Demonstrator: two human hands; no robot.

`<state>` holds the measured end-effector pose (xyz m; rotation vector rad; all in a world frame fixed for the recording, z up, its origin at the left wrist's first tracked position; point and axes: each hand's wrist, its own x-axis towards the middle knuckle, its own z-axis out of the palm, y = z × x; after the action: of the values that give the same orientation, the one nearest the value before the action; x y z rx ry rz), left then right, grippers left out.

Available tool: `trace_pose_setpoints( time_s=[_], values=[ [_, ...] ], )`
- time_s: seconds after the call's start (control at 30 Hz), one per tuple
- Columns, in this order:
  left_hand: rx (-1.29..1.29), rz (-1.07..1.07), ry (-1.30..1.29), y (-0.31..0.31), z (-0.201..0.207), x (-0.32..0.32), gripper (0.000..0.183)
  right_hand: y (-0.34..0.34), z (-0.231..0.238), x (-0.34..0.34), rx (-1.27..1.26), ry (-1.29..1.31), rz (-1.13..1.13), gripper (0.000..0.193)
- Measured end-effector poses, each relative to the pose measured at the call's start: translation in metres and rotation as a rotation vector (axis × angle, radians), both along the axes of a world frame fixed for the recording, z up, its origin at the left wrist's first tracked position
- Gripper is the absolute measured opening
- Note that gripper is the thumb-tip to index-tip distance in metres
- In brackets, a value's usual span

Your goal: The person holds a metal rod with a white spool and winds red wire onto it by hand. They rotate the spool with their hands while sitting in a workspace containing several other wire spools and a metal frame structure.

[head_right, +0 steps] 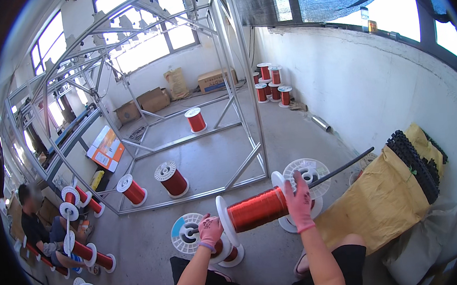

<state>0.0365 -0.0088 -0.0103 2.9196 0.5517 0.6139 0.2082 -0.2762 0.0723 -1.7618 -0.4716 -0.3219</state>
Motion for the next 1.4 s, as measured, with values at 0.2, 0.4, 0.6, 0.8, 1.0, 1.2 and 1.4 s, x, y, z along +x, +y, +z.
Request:
trace_pose_setpoints(
  time_s=[0.2, 0.4, 0.6, 0.8, 1.0, 1.2, 1.4],
  values=[
    [-0.012, 0.009, -0.008, -0.003, 0.000, -0.003, 0.049, -0.031, -0.061, -0.054, -0.145, 0.096, 0.011, 0.039],
    [-0.018, 0.001, -0.009, -0.001, -0.002, 0.003, 0.043, -0.079, -0.143, -0.046, -0.137, 0.309, -0.215, 0.038],
    [-0.022, 0.008, 0.058, -0.002, 0.002, 0.000, 0.033, 0.008, 0.005, 0.004, -0.082, -0.234, -0.067, 0.043],
    [-0.016, -0.015, 0.014, -0.005, 0.003, 0.001, 0.045, -0.053, -0.110, -0.064, -0.463, 0.144, -0.059, 0.041],
    [-0.016, 0.025, 0.040, -0.001, -0.010, -0.007, 0.046, -0.071, -0.153, -0.054, -0.106, 0.363, -0.199, 0.039],
    [0.008, -0.002, -0.013, 0.002, -0.005, 0.003, 0.047, 0.015, 0.020, 0.025, -0.017, -0.269, -0.246, 0.043],
    [0.017, -0.026, 0.003, 0.003, -0.010, 0.004, 0.044, 0.107, 0.092, 0.101, -0.625, 0.097, 0.206, 0.043]
  ],
)
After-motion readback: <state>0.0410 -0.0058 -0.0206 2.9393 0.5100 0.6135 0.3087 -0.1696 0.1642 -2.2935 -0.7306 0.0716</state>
